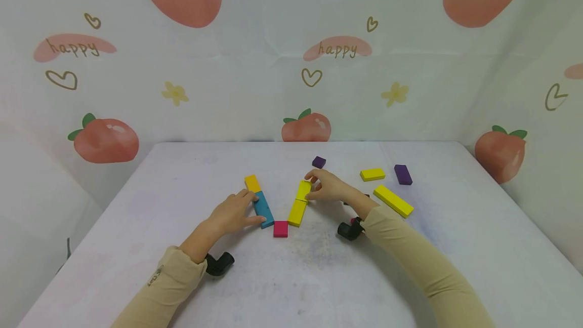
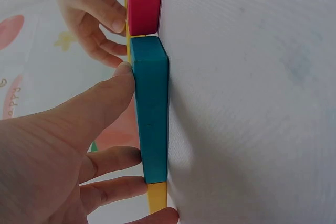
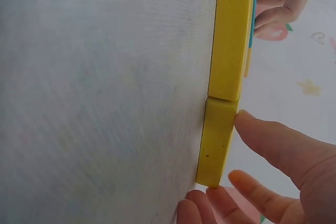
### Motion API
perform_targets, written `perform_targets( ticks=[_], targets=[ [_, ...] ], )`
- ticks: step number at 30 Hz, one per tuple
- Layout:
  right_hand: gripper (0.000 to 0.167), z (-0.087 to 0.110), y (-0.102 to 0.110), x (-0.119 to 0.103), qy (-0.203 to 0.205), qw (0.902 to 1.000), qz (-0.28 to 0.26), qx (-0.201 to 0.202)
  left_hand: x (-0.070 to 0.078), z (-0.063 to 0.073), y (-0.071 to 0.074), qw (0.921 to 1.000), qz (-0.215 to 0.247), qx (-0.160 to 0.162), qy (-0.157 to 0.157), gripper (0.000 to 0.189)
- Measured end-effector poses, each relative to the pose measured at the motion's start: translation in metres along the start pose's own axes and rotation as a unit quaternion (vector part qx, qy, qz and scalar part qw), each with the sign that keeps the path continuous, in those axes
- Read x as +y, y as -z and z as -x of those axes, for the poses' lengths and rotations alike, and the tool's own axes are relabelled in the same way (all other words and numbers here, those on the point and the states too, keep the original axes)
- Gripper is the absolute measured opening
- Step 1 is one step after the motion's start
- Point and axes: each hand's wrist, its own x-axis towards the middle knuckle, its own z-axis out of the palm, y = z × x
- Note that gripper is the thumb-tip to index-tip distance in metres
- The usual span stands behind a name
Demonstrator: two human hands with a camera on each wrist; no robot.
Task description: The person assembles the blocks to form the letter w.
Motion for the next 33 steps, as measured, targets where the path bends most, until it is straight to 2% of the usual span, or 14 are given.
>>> perform_targets(
  ticks=[33],
  targets=[
    [0.051, -0.0028, -0.0028, 0.0026, -0.003, 1.0, 0.006, -0.003, -0.0002, 0.0004, -0.0011, 1.0, 0.0, 0.007, -0.004, 0.059]
  ],
)
